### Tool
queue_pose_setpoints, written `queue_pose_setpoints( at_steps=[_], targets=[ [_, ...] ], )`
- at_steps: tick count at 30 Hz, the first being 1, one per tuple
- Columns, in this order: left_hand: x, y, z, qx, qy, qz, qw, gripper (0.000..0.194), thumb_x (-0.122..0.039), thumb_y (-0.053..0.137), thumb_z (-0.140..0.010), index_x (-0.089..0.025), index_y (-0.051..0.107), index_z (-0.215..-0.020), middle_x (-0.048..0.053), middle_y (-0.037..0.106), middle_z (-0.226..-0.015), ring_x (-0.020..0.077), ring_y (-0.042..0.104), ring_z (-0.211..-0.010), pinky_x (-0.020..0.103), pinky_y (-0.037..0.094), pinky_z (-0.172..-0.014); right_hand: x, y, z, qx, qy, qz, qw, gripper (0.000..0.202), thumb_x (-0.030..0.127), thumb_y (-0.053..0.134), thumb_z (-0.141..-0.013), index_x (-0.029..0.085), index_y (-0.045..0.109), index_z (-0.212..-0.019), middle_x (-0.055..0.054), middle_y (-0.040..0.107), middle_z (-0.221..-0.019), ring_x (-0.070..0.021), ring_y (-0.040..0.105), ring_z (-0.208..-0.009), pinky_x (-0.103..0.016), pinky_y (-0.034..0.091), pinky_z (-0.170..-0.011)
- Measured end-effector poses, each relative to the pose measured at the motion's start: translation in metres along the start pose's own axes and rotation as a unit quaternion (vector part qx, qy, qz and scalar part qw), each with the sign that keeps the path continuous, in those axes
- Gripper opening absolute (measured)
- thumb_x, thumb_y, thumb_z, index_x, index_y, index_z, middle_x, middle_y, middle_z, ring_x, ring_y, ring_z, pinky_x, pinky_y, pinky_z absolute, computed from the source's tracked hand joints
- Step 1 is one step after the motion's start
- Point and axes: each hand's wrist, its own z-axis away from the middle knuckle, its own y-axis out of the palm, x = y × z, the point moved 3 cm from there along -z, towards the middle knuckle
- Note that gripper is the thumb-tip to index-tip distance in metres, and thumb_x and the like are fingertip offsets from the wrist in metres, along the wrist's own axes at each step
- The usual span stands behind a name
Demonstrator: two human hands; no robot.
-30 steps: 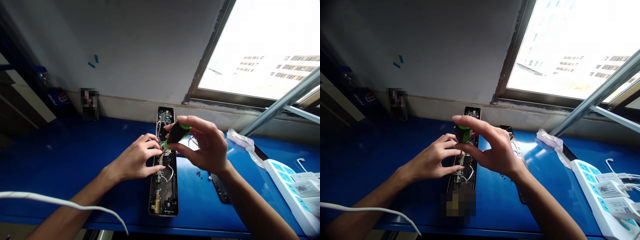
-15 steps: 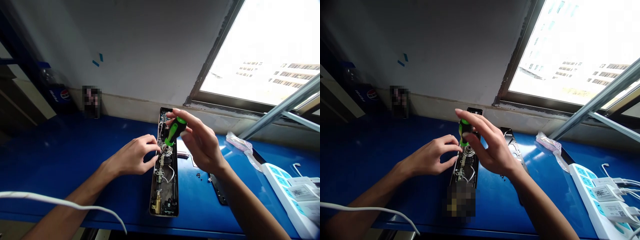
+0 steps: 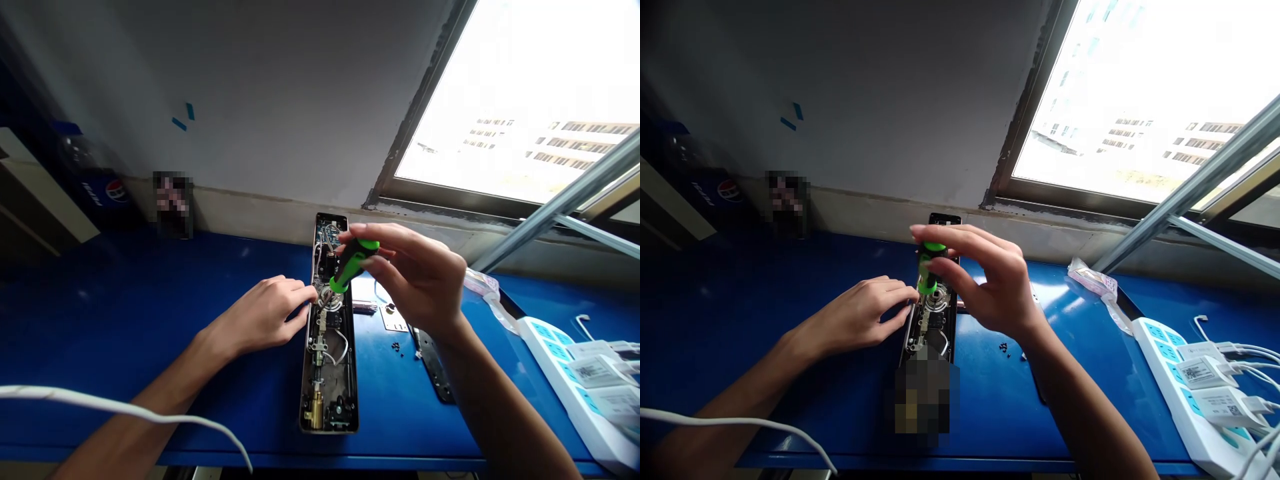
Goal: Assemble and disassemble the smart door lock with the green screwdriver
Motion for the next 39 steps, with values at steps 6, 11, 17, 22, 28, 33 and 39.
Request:
queue_pose_setpoints(
  at_steps=[6, 11, 17, 22, 28, 33, 39],
  targets=[
    [0.0023, 0.0014, 0.0004, 0.021, -0.011, -0.002, 1.000, 0.023, -0.018, 0.056, -0.098, -0.022, 0.069, -0.116, 0.005, 0.075, -0.104, 0.0218, 0.069, -0.090, 0.034, 0.052, -0.083, -0.0037, 0.0004, 0.0011, 0.006, -0.045, 0.021, 0.999, 0.039, 0.023, 0.058, -0.103, 0.031, 0.066, -0.140, -0.007, 0.069, -0.127, -0.0213, 0.071, -0.108, -0.042, 0.065, -0.091],
    [0.0031, 0.0009, -0.0001, 0.029, -0.017, 0.000, 0.999, 0.023, -0.017, 0.055, -0.099, -0.023, 0.069, -0.116, 0.004, 0.075, -0.105, 0.0221, 0.069, -0.089, 0.035, 0.051, -0.082, -0.0060, 0.0009, 0.0009, 0.014, -0.039, -0.037, 0.998, 0.048, 0.014, 0.071, -0.094, 0.033, 0.068, -0.138, -0.004, 0.073, -0.122, -0.0220, 0.073, -0.104, -0.041, 0.066, -0.083],
    [0.0033, 0.0018, 0.0005, 0.027, -0.015, 0.001, 1.000, 0.024, -0.016, 0.055, -0.098, -0.023, 0.068, -0.117, 0.003, 0.075, -0.105, 0.0216, 0.068, -0.089, 0.034, 0.050, -0.081, -0.0027, 0.0007, 0.0000, 0.026, -0.059, 0.016, 0.998, 0.040, 0.021, 0.058, -0.103, 0.031, 0.065, -0.141, -0.007, 0.069, -0.122, -0.0203, 0.070, -0.105, -0.040, 0.064, -0.086],
    [0.0041, 0.0034, 0.0011, 0.025, -0.013, -0.003, 1.000, 0.022, -0.017, 0.056, -0.098, -0.023, 0.068, -0.115, 0.003, 0.074, -0.104, 0.0215, 0.068, -0.087, 0.033, 0.050, -0.079, -0.0029, 0.0016, 0.0018, 0.009, -0.069, -0.016, 0.997, 0.042, 0.020, 0.071, -0.096, 0.033, 0.069, -0.136, -0.004, 0.074, -0.116, -0.0200, 0.072, -0.100, -0.039, 0.066, -0.082],
    [0.0047, 0.0040, 0.0017, 0.032, -0.014, 0.001, 0.999, 0.023, -0.018, 0.054, -0.099, -0.023, 0.068, -0.117, 0.004, 0.074, -0.107, 0.0217, 0.068, -0.090, 0.035, 0.050, -0.083, -0.0034, 0.0015, 0.0023, 0.034, -0.062, 0.014, 0.997, 0.040, 0.021, 0.055, -0.105, 0.028, 0.064, -0.143, -0.009, 0.068, -0.128, -0.0217, 0.069, -0.110, -0.044, 0.063, -0.092],
    [0.0043, 0.0030, 0.0013, 0.037, -0.019, -0.002, 0.999, 0.023, -0.018, 0.054, -0.098, -0.023, 0.068, -0.117, 0.004, 0.074, -0.107, 0.0222, 0.068, -0.090, 0.035, 0.050, -0.081, -0.0084, 0.0044, 0.0028, 0.040, -0.053, -0.045, 0.997, 0.050, 0.013, 0.065, -0.098, 0.032, 0.062, -0.144, -0.005, 0.074, -0.124, -0.0214, 0.074, -0.102, -0.042, 0.066, -0.084],
    [0.0015, 0.0015, -0.0002, 0.034, -0.017, -0.002, 0.999, 0.020, -0.016, 0.054, -0.098, -0.023, 0.067, -0.111, 0.003, 0.073, -0.099, 0.0208, 0.067, -0.085, 0.033, 0.050, -0.079, -0.0046, 0.0007, 0.0024, 0.027, -0.082, 0.031, 0.996, 0.040, 0.035, 0.070, -0.098, 0.028, 0.068, -0.137, -0.006, 0.070, -0.108, -0.0195, 0.067, -0.093, -0.039, 0.063, -0.079]
  ],
)
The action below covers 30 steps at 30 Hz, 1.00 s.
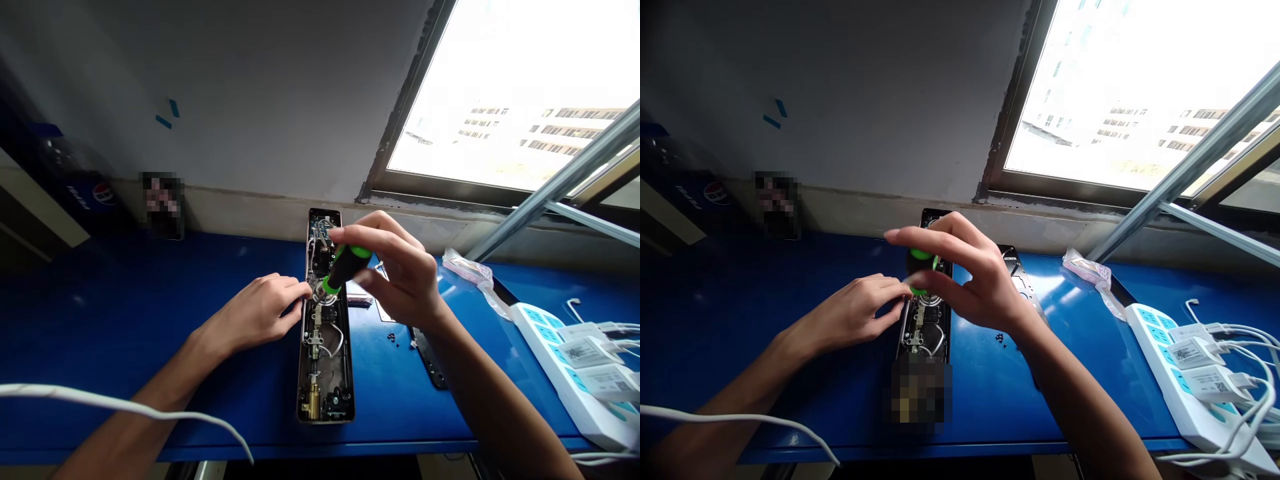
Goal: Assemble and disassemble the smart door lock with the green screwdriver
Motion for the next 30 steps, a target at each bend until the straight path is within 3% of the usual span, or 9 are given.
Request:
queue_pose_setpoints(
  at_steps=[2, 4, 7, 10, 15, 20, 24, 26, 30],
  targets=[
    [-0.0005, -0.0004, -0.0001, -0.003, 0.003, 0.002, 1.000, 0.021, -0.016, 0.055, -0.098, -0.023, 0.067, -0.113, 0.003, 0.073, -0.101, 0.0208, 0.067, -0.087, 0.033, 0.050, -0.081, 0.0022, 0.0021, -0.0009, 0.039, 0.028, -0.049, 0.998, 0.041, 0.025, 0.050, -0.107, 0.027, 0.059, -0.147, -0.009, 0.068, -0.132, -0.0226, 0.067, -0.114, -0.046, 0.061, -0.096],
    [-0.0007, -0.0008, 0.0000, -0.004, 0.002, 0.001, 1.000, 0.021, -0.016, 0.055, -0.097, -0.023, 0.067, -0.113, 0.003, 0.073, -0.101, 0.0207, 0.067, -0.087, 0.033, 0.050, -0.082, 0.0037, 0.0033, -0.0015, 0.054, 0.030, -0.083, 0.995, 0.045, 0.017, 0.048, -0.107, 0.028, 0.056, -0.150, -0.008, 0.065, -0.143, -0.0234, 0.066, -0.123, -0.047, 0.059, -0.103],
    [-0.0010, -0.0016, -0.0001, -0.003, 0.000, -0.001, 1.000, 0.018, -0.017, 0.055, -0.098, -0.023, 0.068, -0.110, 0.002, 0.073, -0.098, 0.0203, 0.066, -0.084, 0.032, 0.049, -0.079, 0.0039, 0.0016, -0.0018, 0.015, -0.013, -0.058, 0.998, 0.044, 0.017, 0.071, -0.096, 0.028, 0.066, -0.139, -0.005, 0.074, -0.119, -0.0194, 0.072, -0.101, -0.037, 0.064, -0.085],
    [-0.0010, -0.0017, -0.0001, 0.000, -0.004, -0.004, 1.000, 0.017, -0.016, 0.055, -0.098, -0.022, 0.067, -0.107, 0.002, 0.072, -0.096, 0.0198, 0.065, -0.082, 0.032, 0.048, -0.076, 0.0038, -0.0012, -0.0015, -0.028, -0.034, 0.010, 0.999, 0.042, 0.031, 0.084, -0.086, 0.026, 0.074, -0.126, -0.003, 0.069, -0.096, -0.0159, 0.065, -0.083, -0.031, 0.060, -0.069],
    [-0.0003, -0.0005, 0.0000, 0.001, -0.001, 0.006, 1.000, 0.020, -0.016, 0.055, -0.098, -0.023, 0.066, -0.113, 0.002, 0.073, -0.102, 0.0204, 0.066, -0.088, 0.033, 0.049, -0.082, 0.0045, 0.0028, -0.0015, 0.040, 0.025, -0.048, 0.998, 0.044, 0.018, 0.048, -0.107, 0.030, 0.058, -0.148, -0.007, 0.067, -0.136, -0.0220, 0.067, -0.120, -0.044, 0.061, -0.100],
    [-0.0007, -0.0009, -0.0001, 0.001, -0.004, 0.004, 1.000, 0.018, -0.017, 0.054, -0.099, -0.022, 0.067, -0.110, 0.003, 0.073, -0.100, 0.0207, 0.066, -0.086, 0.034, 0.050, -0.079, 0.0044, 0.0002, -0.0001, -0.032, -0.017, 0.004, 0.999, 0.043, 0.028, 0.084, -0.087, 0.030, 0.073, -0.128, -0.003, 0.071, -0.102, -0.0179, 0.069, -0.090, -0.034, 0.063, -0.076],
    [-0.0019, -0.0010, -0.0001, 0.009, -0.004, 0.009, 1.000, 0.021, -0.017, 0.054, -0.100, -0.022, 0.067, -0.115, 0.004, 0.074, -0.105, 0.0217, 0.067, -0.091, 0.035, 0.050, -0.084, 0.0030, 0.0034, 0.0001, 0.012, 0.024, -0.025, 0.999, 0.039, 0.023, 0.054, -0.105, 0.027, 0.062, -0.144, -0.008, 0.070, -0.127, -0.0204, 0.069, -0.111, -0.041, 0.062, -0.093],
    [-0.0024, -0.0004, -0.0002, 0.012, -0.002, 0.007, 1.000, 0.020, -0.017, 0.053, -0.100, -0.021, 0.068, -0.113, 0.004, 0.073, -0.105, 0.0221, 0.067, -0.092, 0.035, 0.050, -0.084, 0.0034, 0.0053, 0.0003, 0.033, 0.028, -0.066, 0.997, 0.045, 0.017, 0.050, -0.106, 0.028, 0.056, -0.149, -0.008, 0.069, -0.135, -0.0211, 0.070, -0.115, -0.043, 0.062, -0.096],
    [-0.0032, 0.0010, -0.0004, 0.010, 0.000, -0.003, 1.000, 0.017, -0.017, 0.053, -0.100, -0.021, 0.068, -0.107, 0.003, 0.073, -0.100, 0.0213, 0.066, -0.086, 0.034, 0.050, -0.079, 0.0072, 0.0030, 0.0009, -0.034, -0.010, 0.014, 0.999, 0.043, 0.030, 0.083, -0.087, 0.031, 0.073, -0.129, -0.003, 0.072, -0.100, -0.0180, 0.068, -0.087, -0.035, 0.063, -0.073]
  ],
)
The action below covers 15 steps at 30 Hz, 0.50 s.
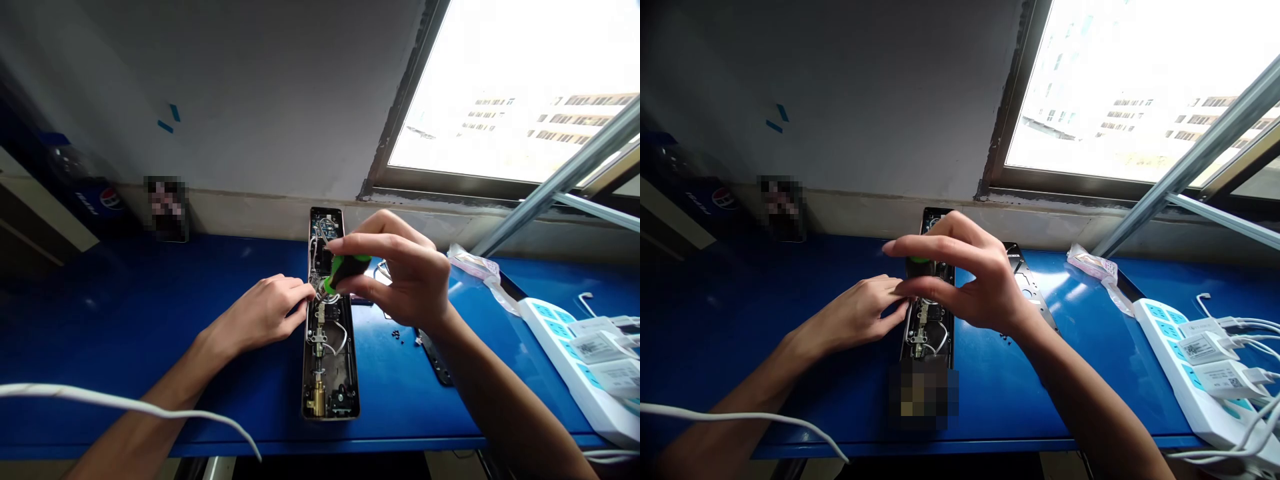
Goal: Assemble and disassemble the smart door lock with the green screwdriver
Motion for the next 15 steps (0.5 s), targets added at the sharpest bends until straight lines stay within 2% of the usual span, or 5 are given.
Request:
queue_pose_setpoints(
  at_steps=[2, 4, 7, 12, 15],
  targets=[
    [-0.0001, 0.0007, 0.0000, -0.003, 0.002, -0.003, 1.000, 0.016, -0.016, 0.053, -0.100, -0.021, 0.068, -0.106, 0.004, 0.073, -0.100, 0.0213, 0.066, -0.085, 0.034, 0.050, -0.078, 0.0022, -0.0002, -0.0004, -0.010, 0.004, 0.035, 0.999, 0.039, 0.035, 0.081, -0.088, 0.031, 0.074, -0.127, -0.003, 0.070, -0.098, -0.0180, 0.067, -0.087, -0.035, 0.063, -0.074],
    [0.0000, 0.0015, 0.0000, -0.001, 0.006, -0.003, 1.000, 0.017, -0.017, 0.053, -0.100, -0.021, 0.068, -0.107, 0.004, 0.073, -0.101, 0.0218, 0.066, -0.087, 0.034, 0.050, -0.079, 0.0033, 0.0018, -0.0013, 0.025, 0.025, 0.005, 0.999, 0.039, 0.026, 0.064, -0.101, 0.030, 0.066, -0.140, -0.006, 0.073, -0.118, -0.0201, 0.070, -0.103, -0.039, 0.064, -0.087],
    [0.0001, 0.0019, -0.0001, 0.001, 0.007, 0.002, 1.000, 0.017, -0.016, 0.054, -0.099, -0.021, 0.068, -0.106, 0.004, 0.073, -0.102, 0.0221, 0.067, -0.088, 0.035, 0.050, -0.080, 0.0034, 0.0047, -0.0020, 0.074, 0.028, -0.077, 0.994, 0.050, 0.013, 0.054, -0.103, 0.029, 0.055, -0.151, -0.007, 0.068, -0.141, -0.0220, 0.071, -0.118, -0.043, 0.063, -0.098],
    [-0.0010, -0.0002, 0.0002, -0.015, 0.008, 0.005, 1.000, 0.016, -0.015, 0.055, -0.098, -0.021, 0.069, -0.101, 0.004, 0.072, -0.095, 0.0202, 0.066, -0.081, 0.032, 0.050, -0.073, 0.0012, 0.0019, -0.0010, -0.005, -0.007, 0.011, 1.000, 0.043, 0.032, 0.085, -0.084, 0.030, 0.075, -0.126, -0.003, 0.072, -0.096, -0.0175, 0.066, -0.082, -0.034, 0.063, -0.070],
    [-0.0004, 0.0006, 0.0007, -0.014, 0.014, 0.002, 1.000, 0.017, -0.016, 0.055, -0.098, -0.021, 0.070, -0.103, 0.004, 0.072, -0.096, 0.0204, 0.066, -0.083, 0.032, 0.051, -0.075, 0.0025, 0.0044, -0.0005, 0.011, 0.015, 0.024, 1.000, 0.034, 0.032, 0.069, -0.099, 0.029, 0.070, -0.132, -0.006, 0.072, -0.111, -0.0198, 0.069, -0.099, -0.037, 0.064, -0.081]
  ],
)
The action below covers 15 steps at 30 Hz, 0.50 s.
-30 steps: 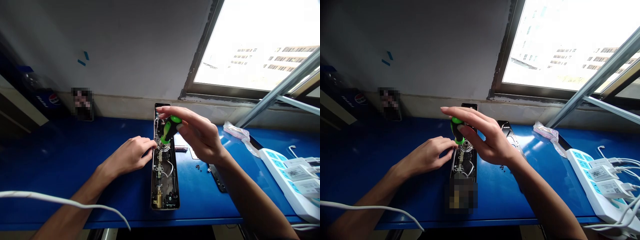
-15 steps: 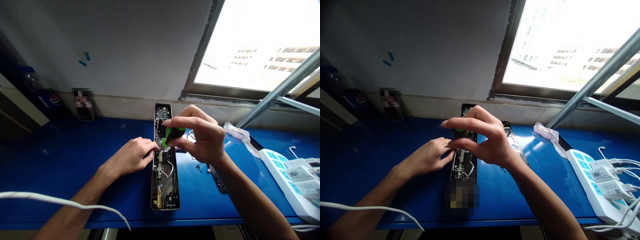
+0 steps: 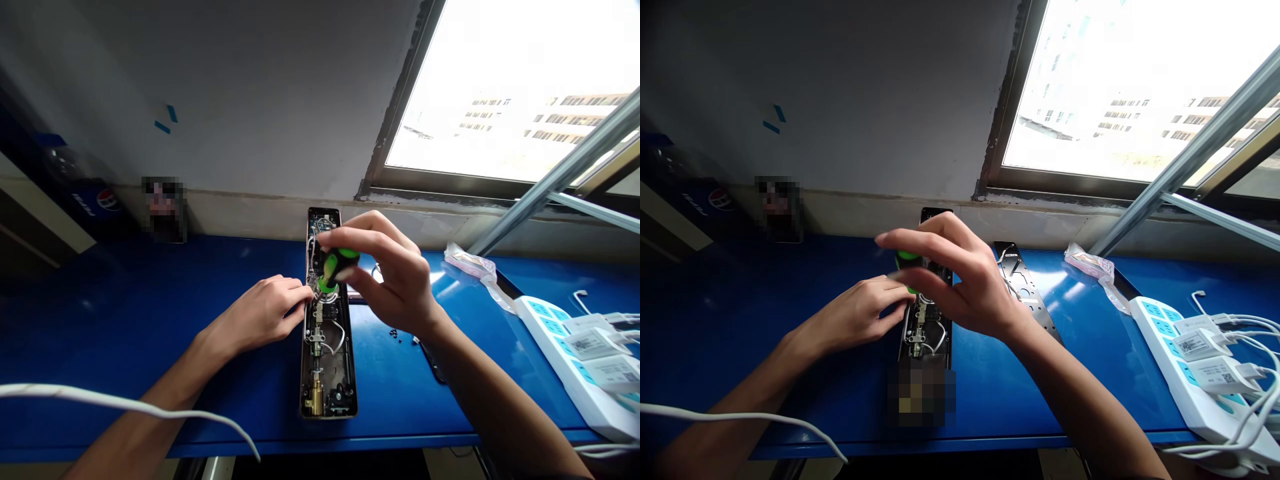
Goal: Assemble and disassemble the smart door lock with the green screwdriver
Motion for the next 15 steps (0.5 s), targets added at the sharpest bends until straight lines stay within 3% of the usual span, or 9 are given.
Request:
queue_pose_setpoints(
  at_steps=[3, 6, 10, 12, 15],
  targets=[
    [0.0011, 0.0015, 0.0000, 0.010, 0.002, 0.002, 1.000, 0.018, -0.015, 0.055, -0.099, -0.021, 0.070, -0.106, 0.005, 0.072, -0.101, 0.0211, 0.067, -0.088, 0.033, 0.052, -0.081, 0.0026, 0.0056, 0.0000, 0.064, 0.009, -0.075, 0.995, 0.045, 0.017, 0.049, -0.106, 0.029, 0.056, -0.149, -0.007, 0.067, -0.142, -0.0213, 0.069, -0.123, -0.042, 0.061, -0.101],
    [0.0002, 0.0010, -0.0003, 0.010, -0.001, 0.002, 1.000, 0.017, -0.015, 0.055, -0.098, -0.020, 0.070, -0.102, 0.005, 0.072, -0.099, 0.0207, 0.067, -0.086, 0.033, 0.051, -0.077, 0.0036, 0.0061, -0.0004, 0.041, -0.012, -0.092, 0.995, 0.045, 0.016, 0.063, -0.100, 0.028, 0.061, -0.143, -0.006, 0.074, -0.125, -0.0189, 0.073, -0.105, -0.037, 0.064, -0.089],
    [-0.0018, -0.0008, -0.0004, -0.007, -0.001, -0.006, 1.000, 0.015, -0.015, 0.057, -0.096, -0.021, 0.071, -0.100, 0.004, 0.071, -0.093, 0.0199, 0.065, -0.078, 0.032, 0.049, -0.070, 0.0026, 0.0029, -0.0001, -0.028, -0.028, 0.011, 0.999, 0.037, 0.030, 0.086, -0.084, 0.025, 0.075, -0.119, -0.002, 0.067, -0.091, -0.0156, 0.061, -0.079, -0.032, 0.059, -0.066],
    [-0.0018, -0.0007, -0.0004, -0.010, 0.002, -0.003, 1.000, 0.016, -0.015, 0.057, -0.096, -0.021, 0.071, -0.100, 0.004, 0.071, -0.094, 0.0207, 0.066, -0.081, 0.032, 0.050, -0.072, 0.0014, 0.0047, 0.0008, -0.008, -0.012, 0.022, 1.000, 0.037, 0.030, 0.083, -0.087, 0.026, 0.072, -0.123, -0.003, 0.067, -0.097, -0.0160, 0.062, -0.083, -0.032, 0.060, -0.069],
    [-0.0008, 0.0005, -0.0006, -0.002, 0.007, 0.013, 1.000, 0.016, -0.014, 0.056, -0.097, -0.021, 0.071, -0.099, 0.005, 0.072, -0.096, 0.0214, 0.067, -0.087, 0.033, 0.052, -0.078, -0.0011, 0.0108, 0.0033, 0.056, 0.024, -0.019, 0.998, 0.048, 0.018, 0.071, -0.096, 0.024, 0.058, -0.142, -0.007, 0.072, -0.117, -0.0178, 0.070, -0.102, -0.034, 0.063, -0.085]
  ],
)
